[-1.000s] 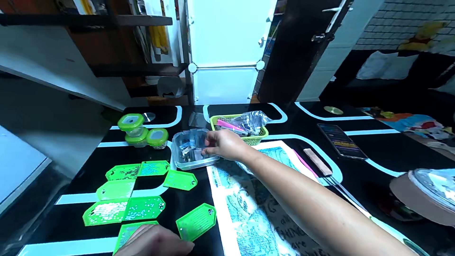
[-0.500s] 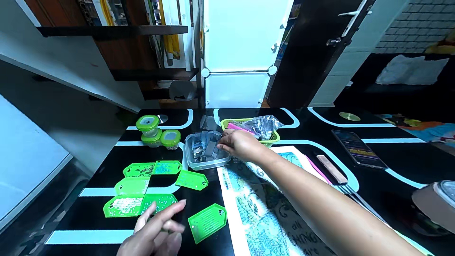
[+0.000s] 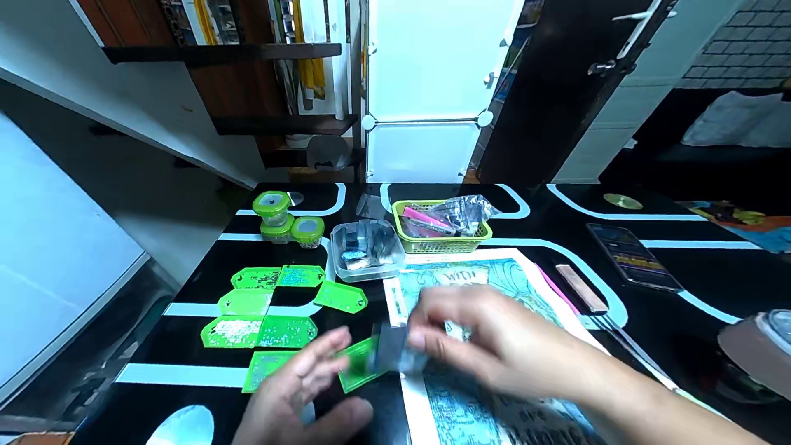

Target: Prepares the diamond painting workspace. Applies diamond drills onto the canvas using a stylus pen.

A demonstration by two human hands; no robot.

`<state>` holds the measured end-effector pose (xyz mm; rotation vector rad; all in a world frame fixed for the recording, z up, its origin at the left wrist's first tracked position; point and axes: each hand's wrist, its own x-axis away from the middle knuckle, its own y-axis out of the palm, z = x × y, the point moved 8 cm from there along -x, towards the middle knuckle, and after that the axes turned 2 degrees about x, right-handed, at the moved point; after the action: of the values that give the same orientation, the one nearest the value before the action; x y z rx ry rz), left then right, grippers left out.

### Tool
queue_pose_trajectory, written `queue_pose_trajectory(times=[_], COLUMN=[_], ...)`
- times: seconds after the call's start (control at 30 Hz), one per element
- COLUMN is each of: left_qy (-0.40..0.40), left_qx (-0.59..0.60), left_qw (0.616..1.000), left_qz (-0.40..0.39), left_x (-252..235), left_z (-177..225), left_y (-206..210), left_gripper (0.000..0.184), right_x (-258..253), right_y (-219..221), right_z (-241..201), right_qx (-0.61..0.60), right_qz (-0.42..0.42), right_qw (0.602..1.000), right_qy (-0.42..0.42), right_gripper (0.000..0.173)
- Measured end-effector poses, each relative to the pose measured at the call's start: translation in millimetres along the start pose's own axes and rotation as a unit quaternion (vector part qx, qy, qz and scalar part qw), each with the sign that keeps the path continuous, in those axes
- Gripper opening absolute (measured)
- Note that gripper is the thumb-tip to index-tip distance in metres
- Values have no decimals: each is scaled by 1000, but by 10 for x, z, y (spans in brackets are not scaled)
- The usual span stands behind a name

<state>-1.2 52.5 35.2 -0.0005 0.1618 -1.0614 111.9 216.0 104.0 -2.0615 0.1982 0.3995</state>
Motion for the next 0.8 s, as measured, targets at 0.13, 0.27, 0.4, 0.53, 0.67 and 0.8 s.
queue_pose_trajectory(times=[0.13,0.27,0.4,0.53,0.67,0.8], left_qy=[4,64,111,140,140,134], left_qx=[93,138,138,108,116,143], left_qw=[995,987,978,975,973,972], left_qz=[-31,59,113,134,145,129], left_x=[177,210,285,329,344,377], left_z=[31,36,65,147,151,121], left_y=[343,415,503,540,608,686], left_gripper=[28,18,19,19,19,18], right_x=[196,193,245,350,450,515], right_y=[108,-9,-47,-94,-123,-137], right_z=[-348,-410,-628,-734,-838,-860], right_qx=[8,49,158,205,242,250], right_qz=[-33,33,73,110,140,152], right_qw=[999,996,976,959,943,937], right_qy=[-41,-60,-131,-159,-183,-192], right_gripper=[32,24,27,23,20,19])
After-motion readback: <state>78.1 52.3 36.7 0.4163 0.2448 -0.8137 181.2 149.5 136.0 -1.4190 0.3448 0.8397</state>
